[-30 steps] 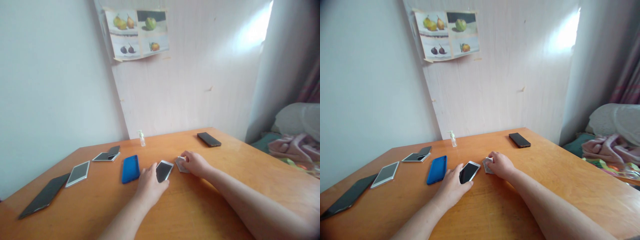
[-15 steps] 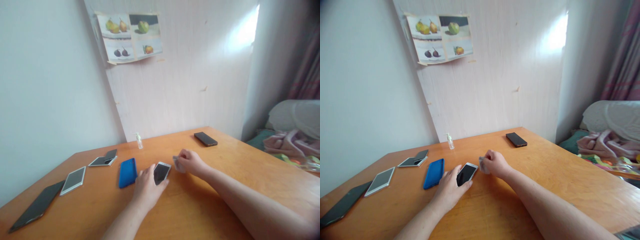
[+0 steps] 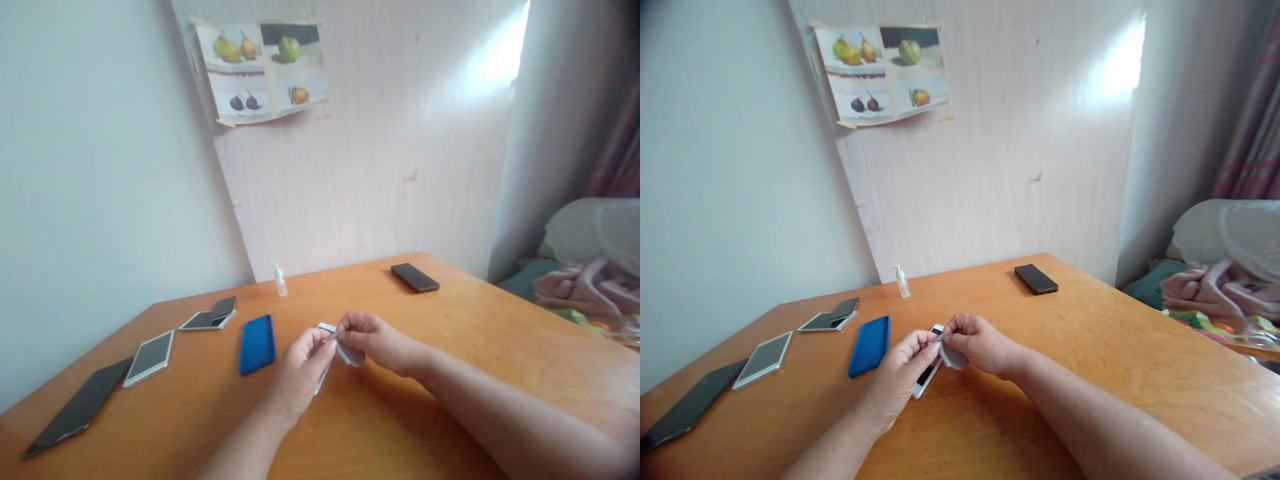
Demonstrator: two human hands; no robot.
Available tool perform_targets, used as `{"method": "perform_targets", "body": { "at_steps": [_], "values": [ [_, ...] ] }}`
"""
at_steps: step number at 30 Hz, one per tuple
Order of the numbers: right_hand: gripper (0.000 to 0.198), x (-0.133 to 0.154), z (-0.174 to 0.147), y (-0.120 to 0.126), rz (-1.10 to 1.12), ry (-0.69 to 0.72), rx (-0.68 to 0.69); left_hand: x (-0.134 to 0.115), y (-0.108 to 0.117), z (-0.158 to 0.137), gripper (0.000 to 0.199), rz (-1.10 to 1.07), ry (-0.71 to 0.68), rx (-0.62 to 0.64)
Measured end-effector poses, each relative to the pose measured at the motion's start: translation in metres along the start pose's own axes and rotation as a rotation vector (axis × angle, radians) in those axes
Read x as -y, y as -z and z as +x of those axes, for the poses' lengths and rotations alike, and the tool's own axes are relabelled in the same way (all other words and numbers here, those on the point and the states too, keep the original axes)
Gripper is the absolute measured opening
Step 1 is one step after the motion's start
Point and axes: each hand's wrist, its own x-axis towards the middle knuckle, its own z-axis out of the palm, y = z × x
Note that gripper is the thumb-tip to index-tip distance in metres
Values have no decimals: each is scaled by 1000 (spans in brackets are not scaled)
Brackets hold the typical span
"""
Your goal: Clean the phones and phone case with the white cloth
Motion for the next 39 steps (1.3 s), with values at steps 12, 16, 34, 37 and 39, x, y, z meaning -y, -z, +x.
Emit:
{"method": "perform_targets", "body": {
  "at_steps": [12,16,34,37,39],
  "values": [
    [15,-7,0,-10,-378,199,-153,8,0,3,21,11,-19,-39],
    [13,-5,-2,-10,-559,273,-162,8,1,2,19,29,-19,-74],
    [9,-34,21,37,-440,177,-433,45,48,30,24,313,-62,-525],
    [12,-38,23,44,-446,168,-468,51,48,30,14,415,-38,-535],
    [15,-37,24,47,-453,142,-475,52,47,29,12,489,-23,-529]
  ]
}}
